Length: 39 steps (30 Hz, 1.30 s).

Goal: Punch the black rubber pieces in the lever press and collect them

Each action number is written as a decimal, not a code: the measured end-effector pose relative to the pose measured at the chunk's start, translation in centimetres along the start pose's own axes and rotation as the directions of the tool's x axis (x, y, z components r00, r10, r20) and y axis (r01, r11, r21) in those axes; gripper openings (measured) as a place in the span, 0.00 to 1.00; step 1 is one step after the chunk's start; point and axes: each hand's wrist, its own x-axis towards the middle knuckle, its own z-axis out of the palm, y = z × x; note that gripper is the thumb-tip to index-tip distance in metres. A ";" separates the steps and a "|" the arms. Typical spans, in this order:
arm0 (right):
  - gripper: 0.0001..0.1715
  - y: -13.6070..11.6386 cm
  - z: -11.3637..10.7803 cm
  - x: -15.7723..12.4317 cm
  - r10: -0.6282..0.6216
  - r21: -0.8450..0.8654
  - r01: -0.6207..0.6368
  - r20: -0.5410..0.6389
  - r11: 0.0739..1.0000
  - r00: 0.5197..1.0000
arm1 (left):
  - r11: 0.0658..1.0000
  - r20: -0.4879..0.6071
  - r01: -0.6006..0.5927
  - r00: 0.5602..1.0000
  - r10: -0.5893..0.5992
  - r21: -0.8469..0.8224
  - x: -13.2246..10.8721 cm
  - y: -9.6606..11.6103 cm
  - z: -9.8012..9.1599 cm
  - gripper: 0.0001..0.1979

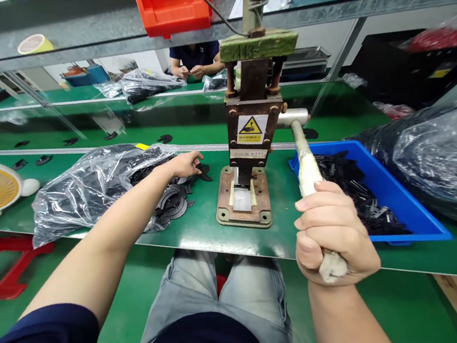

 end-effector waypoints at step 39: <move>0.10 -0.5 0.0 0.2 -0.007 0.039 0.005 0.050 0.999 0.999 | 0.769 -0.030 0.067 0.993 -0.111 -0.636 -8.8 8.4 4.3 0.12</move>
